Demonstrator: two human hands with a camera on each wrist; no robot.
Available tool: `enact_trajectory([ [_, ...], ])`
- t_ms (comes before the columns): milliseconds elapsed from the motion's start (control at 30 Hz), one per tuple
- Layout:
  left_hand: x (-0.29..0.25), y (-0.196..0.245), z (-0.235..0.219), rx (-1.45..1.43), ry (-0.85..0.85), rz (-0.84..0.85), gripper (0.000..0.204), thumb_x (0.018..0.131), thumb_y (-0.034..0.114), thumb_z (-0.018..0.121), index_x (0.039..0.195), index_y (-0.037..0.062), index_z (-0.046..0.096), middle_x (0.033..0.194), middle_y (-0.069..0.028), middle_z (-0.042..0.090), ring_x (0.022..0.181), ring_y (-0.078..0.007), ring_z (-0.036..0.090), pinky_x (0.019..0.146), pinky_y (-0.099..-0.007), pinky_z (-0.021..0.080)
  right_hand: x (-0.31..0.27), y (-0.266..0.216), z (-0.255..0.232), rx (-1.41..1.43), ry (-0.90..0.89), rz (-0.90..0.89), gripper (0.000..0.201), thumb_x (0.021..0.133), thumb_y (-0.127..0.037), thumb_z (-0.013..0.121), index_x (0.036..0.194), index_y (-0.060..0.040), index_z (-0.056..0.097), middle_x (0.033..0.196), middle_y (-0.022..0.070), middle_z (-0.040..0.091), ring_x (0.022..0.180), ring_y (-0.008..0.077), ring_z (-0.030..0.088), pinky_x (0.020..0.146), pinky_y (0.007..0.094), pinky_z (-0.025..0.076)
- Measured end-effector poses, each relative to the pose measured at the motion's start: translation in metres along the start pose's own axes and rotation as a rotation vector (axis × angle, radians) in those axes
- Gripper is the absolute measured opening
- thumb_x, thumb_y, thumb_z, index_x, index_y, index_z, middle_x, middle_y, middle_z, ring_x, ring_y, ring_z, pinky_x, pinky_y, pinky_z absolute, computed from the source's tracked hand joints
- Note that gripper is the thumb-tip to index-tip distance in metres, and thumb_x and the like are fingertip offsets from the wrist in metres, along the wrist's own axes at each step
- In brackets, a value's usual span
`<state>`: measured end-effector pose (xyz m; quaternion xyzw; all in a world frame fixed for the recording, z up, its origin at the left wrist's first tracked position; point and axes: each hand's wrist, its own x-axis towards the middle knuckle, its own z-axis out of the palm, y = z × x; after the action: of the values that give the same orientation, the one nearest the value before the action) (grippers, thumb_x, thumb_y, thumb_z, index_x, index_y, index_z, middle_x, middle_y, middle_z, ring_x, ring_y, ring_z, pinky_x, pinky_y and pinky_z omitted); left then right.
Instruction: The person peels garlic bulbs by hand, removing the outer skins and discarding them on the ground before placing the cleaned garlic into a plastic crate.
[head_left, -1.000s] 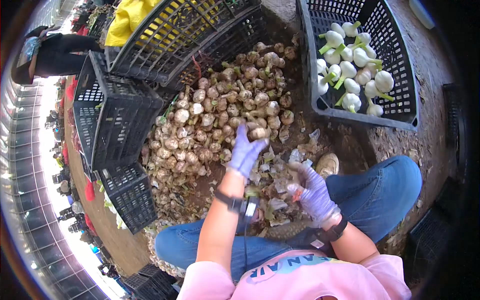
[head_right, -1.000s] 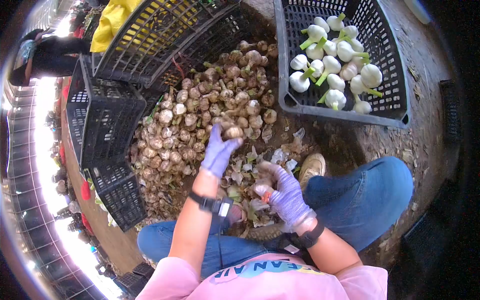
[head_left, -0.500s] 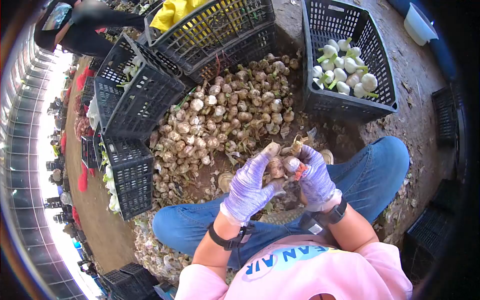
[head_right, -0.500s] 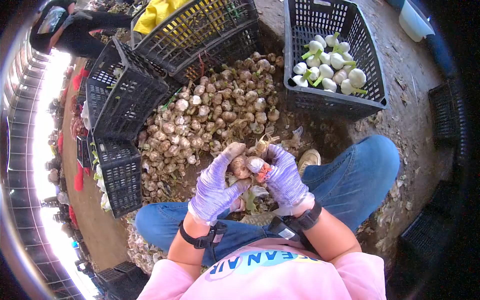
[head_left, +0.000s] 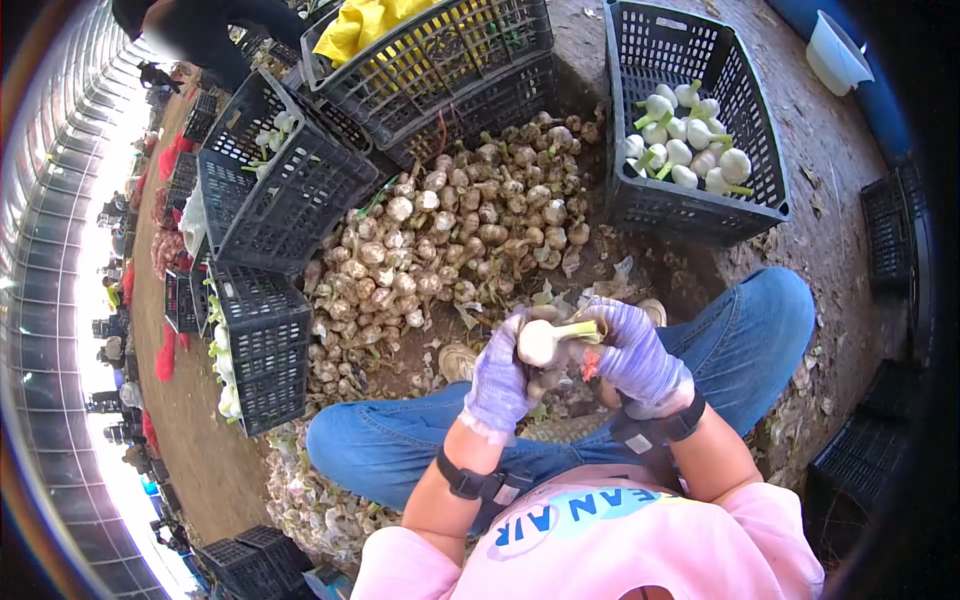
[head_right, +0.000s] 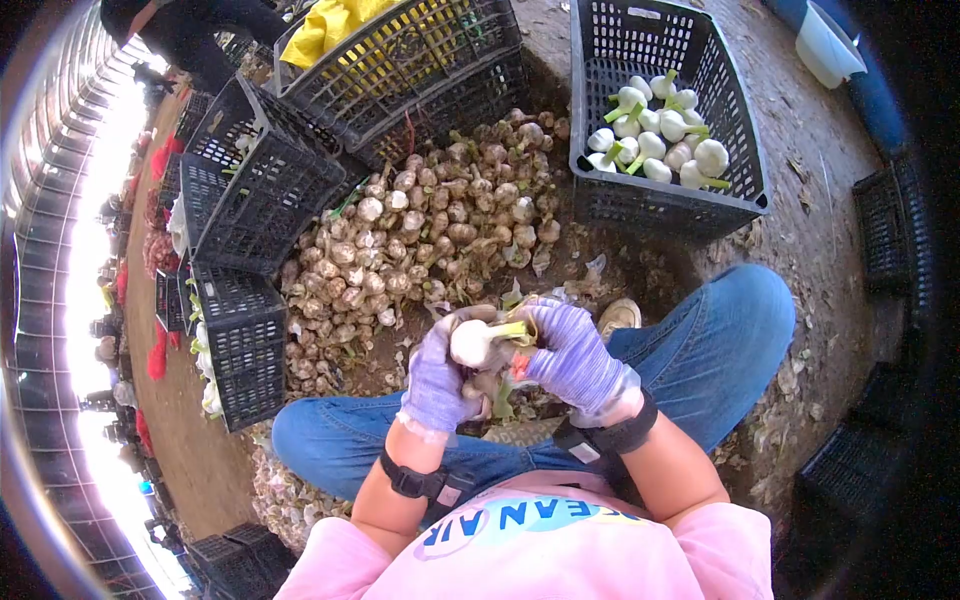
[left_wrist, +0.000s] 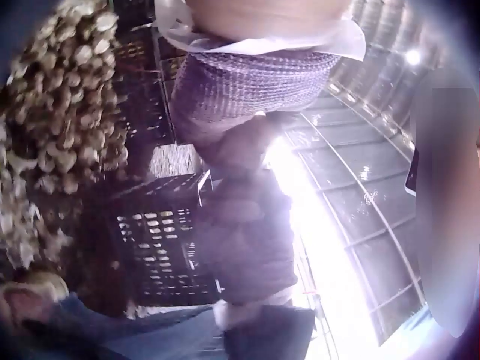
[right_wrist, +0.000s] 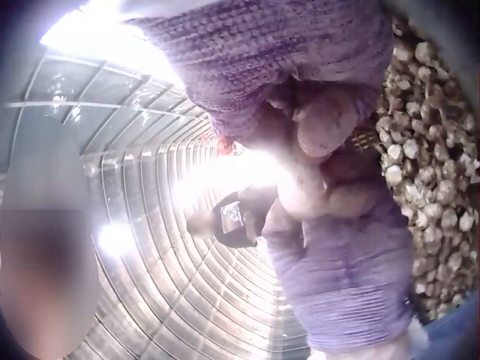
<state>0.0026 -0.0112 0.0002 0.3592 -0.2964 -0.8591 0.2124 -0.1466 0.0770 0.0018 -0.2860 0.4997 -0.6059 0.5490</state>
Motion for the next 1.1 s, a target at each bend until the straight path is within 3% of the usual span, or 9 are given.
enact_trajectory([
  [133, 0.013, -0.016, -0.003, -0.005, 0.149, -0.141, 0.043, 0.092, 0.042, 0.044, 0.112, 0.0044, 0.051, 0.088, -0.0085, 0.062, 0.063, -0.014, 0.059, 0.047, -0.0254, 0.049, 0.007, 0.044, -0.008, -0.127, 0.104, -0.04, 0.024, 0.079, -0.005, 0.06, 0.102, -0.0006, 0.055, 0.095, 0.0092, 0.059, 0.083, 0.0134, 0.056, 0.069, 0.0294, 0.046],
  [200, 0.016, -0.029, 0.001, 0.523, 0.244, 0.432, 0.04, 0.092, 0.038, 0.047, 0.114, 0.0035, 0.048, 0.096, -0.0096, 0.059, 0.071, -0.017, 0.059, 0.056, -0.029, 0.052, 0.005, 0.047, -0.012, -0.291, 0.126, -0.034, 0.028, 0.081, -0.006, 0.057, 0.108, -0.0012, 0.052, 0.105, 0.0119, 0.056, 0.093, 0.0167, 0.055, 0.075, 0.0315, 0.045],
  [267, 0.014, -0.028, 0.003, 0.687, 0.208, 0.489, 0.04, 0.092, 0.035, 0.05, 0.115, 0.0035, 0.046, 0.099, -0.0096, 0.056, 0.077, -0.0198, 0.058, 0.065, -0.0331, 0.053, 0.003, 0.062, -0.015, -0.564, 0.075, -0.223, 0.026, 0.084, -0.011, 0.055, 0.108, 0.0, 0.052, 0.106, 0.0116, 0.057, 0.095, 0.0204, 0.056, 0.08, 0.0344, 0.046],
  [300, 0.008, -0.019, 0.013, 0.373, 0.167, 0.349, 0.039, 0.092, 0.035, 0.05, 0.115, 0.0037, 0.046, 0.097, -0.009, 0.056, 0.078, -0.0198, 0.058, 0.065, -0.0331, 0.053, 0.004, 0.03, -0.007, 0.262, -0.123, 0.198, 0.029, 0.087, -0.016, 0.053, 0.111, 0.0005, 0.051, 0.108, 0.0126, 0.058, 0.098, 0.0233, 0.057, 0.085, 0.0376, 0.045],
  [400, 0.01, -0.015, 0.015, 0.046, 0.146, 0.181, 0.042, 0.09, 0.038, 0.051, 0.114, 0.0046, 0.045, 0.092, -0.0078, 0.056, 0.078, -0.0179, 0.059, 0.064, -0.0328, 0.053, 0.001, 0.02, 0.007, 0.893, -0.019, 0.155, 0.029, 0.087, -0.019, 0.053, 0.109, -0.0002, 0.054, 0.101, 0.0105, 0.061, 0.092, 0.0214, 0.06, 0.082, 0.0347, 0.047],
  [800, 0.014, 0.012, -0.001, 0.167, -0.2, 0.126, 0.058, 0.073, 0.028, 0.075, 0.12, 0.0022, 0.051, 0.111, -0.0087, 0.059, 0.096, -0.0163, 0.058, 0.082, -0.0272, 0.048, -0.006, 0.006, -0.007, 0.84, -0.026, 0.086, 0.073, 0.076, -0.051, 0.063, 0.12, 0.0039, 0.047, 0.111, 0.0164, 0.057, 0.094, 0.0238, 0.058, 0.077, 0.0333, 0.048],
  [867, 0.012, 0.016, 0.0, 0.331, 0.025, 0.242, 0.052, 0.074, 0.025, 0.074, 0.116, 0.0005, 0.054, 0.105, -0.0081, 0.061, 0.093, -0.0163, 0.059, 0.084, -0.0275, 0.047, -0.006, 0.004, -0.008, 0.775, -0.03, 0.075, 0.064, 0.079, -0.044, 0.062, 0.118, 0.0046, 0.047, 0.112, 0.019, 0.057, 0.094, 0.0253, 0.059, 0.079, 0.0346, 0.049],
  [1067, 0.01, 0.002, -0.018, -0.154, 0.029, 0.347, 0.048, 0.07, 0.016, 0.077, 0.111, 0.0024, 0.055, 0.104, -0.0102, 0.061, 0.096, -0.0203, 0.06, 0.082, -0.0302, 0.051, 0.008, -0.015, -0.036, 0.992, 0.404, -0.222, 0.041, 0.086, -0.025, 0.057, 0.115, 0.0016, 0.044, 0.112, 0.023, 0.055, 0.095, 0.0252, 0.06, 0.074, 0.03, 0.053],
  [1100, 0.012, 0.003, -0.02, -0.204, 0.03, 0.327, 0.05, 0.07, 0.017, 0.078, 0.111, 0.0024, 0.054, 0.105, -0.0104, 0.061, 0.097, -0.0212, 0.06, 0.083, -0.031, 0.052, 0.011, 0.002, -0.051, 0.916, 0.17, -0.241, 0.039, 0.085, -0.024, 0.06, 0.115, -0.0022, 0.047, 0.113, 0.019, 0.055, 0.097, 0.023, 0.059, 0.078, 0.0324, 0.052],
])
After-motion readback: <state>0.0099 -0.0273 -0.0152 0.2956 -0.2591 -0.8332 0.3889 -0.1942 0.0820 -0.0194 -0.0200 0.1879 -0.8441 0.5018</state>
